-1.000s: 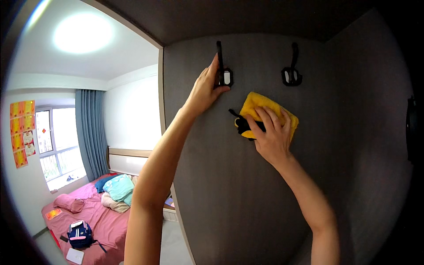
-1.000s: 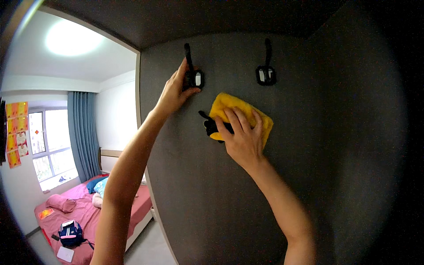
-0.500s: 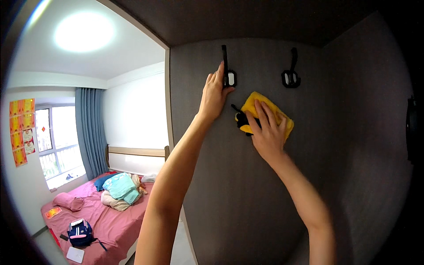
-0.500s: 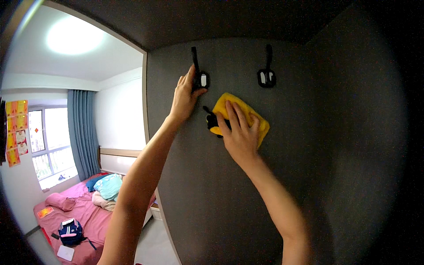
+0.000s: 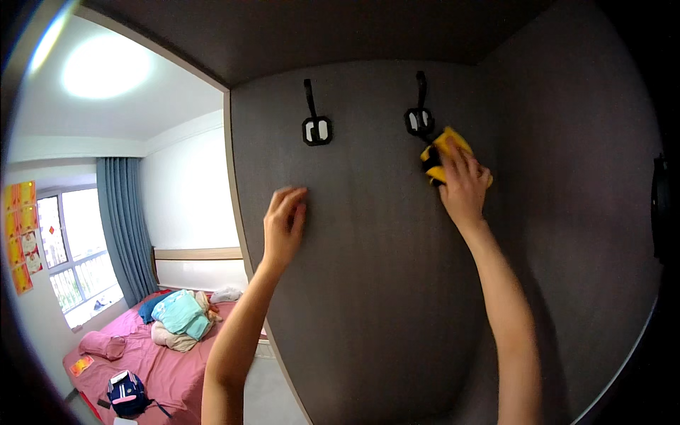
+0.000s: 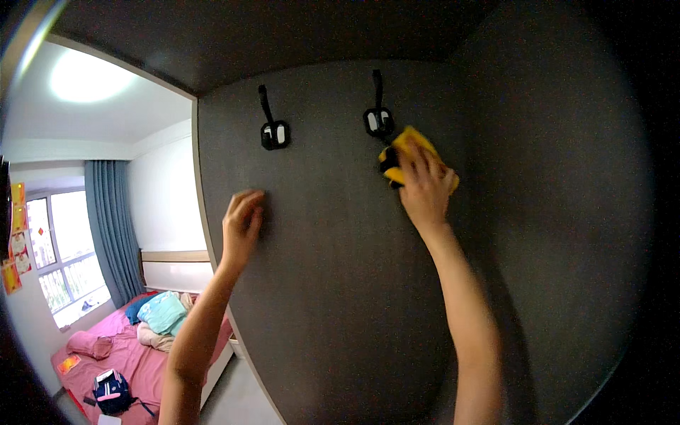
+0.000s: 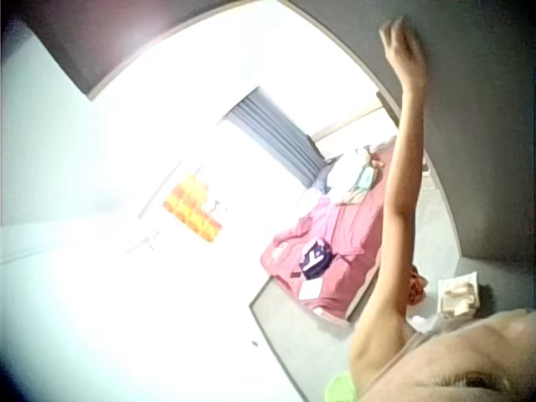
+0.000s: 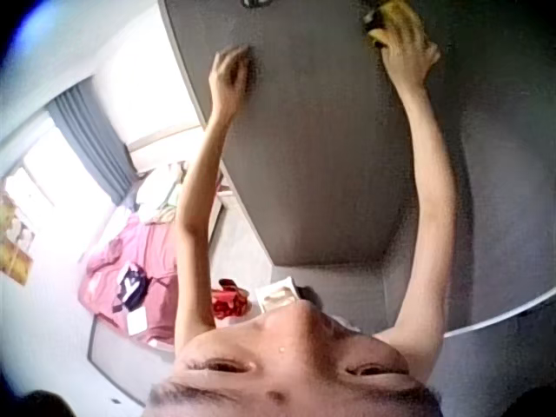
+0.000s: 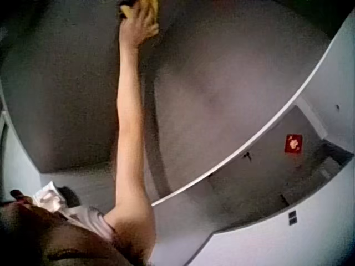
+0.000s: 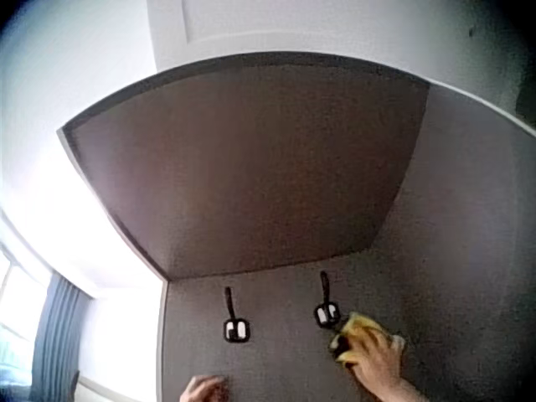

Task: The person wipes the interior walls, shelves, and hooks of a wardrobe using a cloth, handles a small component, and folds the cloth.

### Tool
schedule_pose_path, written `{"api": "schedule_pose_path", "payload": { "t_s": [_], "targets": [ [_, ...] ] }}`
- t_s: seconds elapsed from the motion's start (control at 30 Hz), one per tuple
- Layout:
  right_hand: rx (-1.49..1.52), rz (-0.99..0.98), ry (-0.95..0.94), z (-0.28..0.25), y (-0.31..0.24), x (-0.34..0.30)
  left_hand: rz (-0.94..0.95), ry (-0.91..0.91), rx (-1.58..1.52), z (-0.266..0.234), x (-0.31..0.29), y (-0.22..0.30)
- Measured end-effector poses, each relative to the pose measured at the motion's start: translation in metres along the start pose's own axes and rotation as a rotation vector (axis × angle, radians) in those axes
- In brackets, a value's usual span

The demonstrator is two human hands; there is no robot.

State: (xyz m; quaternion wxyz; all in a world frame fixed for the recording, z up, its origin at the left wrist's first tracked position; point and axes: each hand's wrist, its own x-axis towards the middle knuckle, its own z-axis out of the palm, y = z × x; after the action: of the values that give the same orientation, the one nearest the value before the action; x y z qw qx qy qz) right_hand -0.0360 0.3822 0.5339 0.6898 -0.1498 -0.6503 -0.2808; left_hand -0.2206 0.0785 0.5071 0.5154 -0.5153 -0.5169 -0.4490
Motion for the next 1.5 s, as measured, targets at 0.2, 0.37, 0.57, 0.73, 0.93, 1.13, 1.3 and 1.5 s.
{"api": "schedule_pose_path", "payload": {
  "t_s": [0.2,0.37,0.57,0.73,0.93,1.13,1.3,1.5],
  "targets": [
    [0.025,0.455,0.043,0.007,-0.086,0.006,0.015,0.003,-0.035,0.046,-0.016,0.045],
    [0.242,-0.265,0.182,0.009,-0.115,-0.014,0.064,0.255,0.019,0.097,-0.001,0.071],
    [0.112,0.009,0.086,0.007,0.02,-0.014,0.248,-0.032,0.189,0.096,0.017,0.083],
    [-0.049,0.527,0.133,0.008,0.009,0.009,0.252,-0.051,0.288,0.123,0.069,0.065],
    [0.147,-0.093,0.096,0.015,-0.005,-0.01,0.289,-0.021,0.385,0.15,0.141,0.075],
    [0.164,0.083,0.142,0.011,0.052,0.043,0.341,-0.013,0.268,0.161,0.149,0.066],
    [0.262,0.176,0.154,0.009,0.036,-0.006,0.362,-0.033,0.261,0.159,0.141,0.064],
    [0.344,0.075,-0.198,-0.02,-0.056,-0.205,0.178,-0.132,0.199,0.156,-0.007,0.083]
  ]
}}
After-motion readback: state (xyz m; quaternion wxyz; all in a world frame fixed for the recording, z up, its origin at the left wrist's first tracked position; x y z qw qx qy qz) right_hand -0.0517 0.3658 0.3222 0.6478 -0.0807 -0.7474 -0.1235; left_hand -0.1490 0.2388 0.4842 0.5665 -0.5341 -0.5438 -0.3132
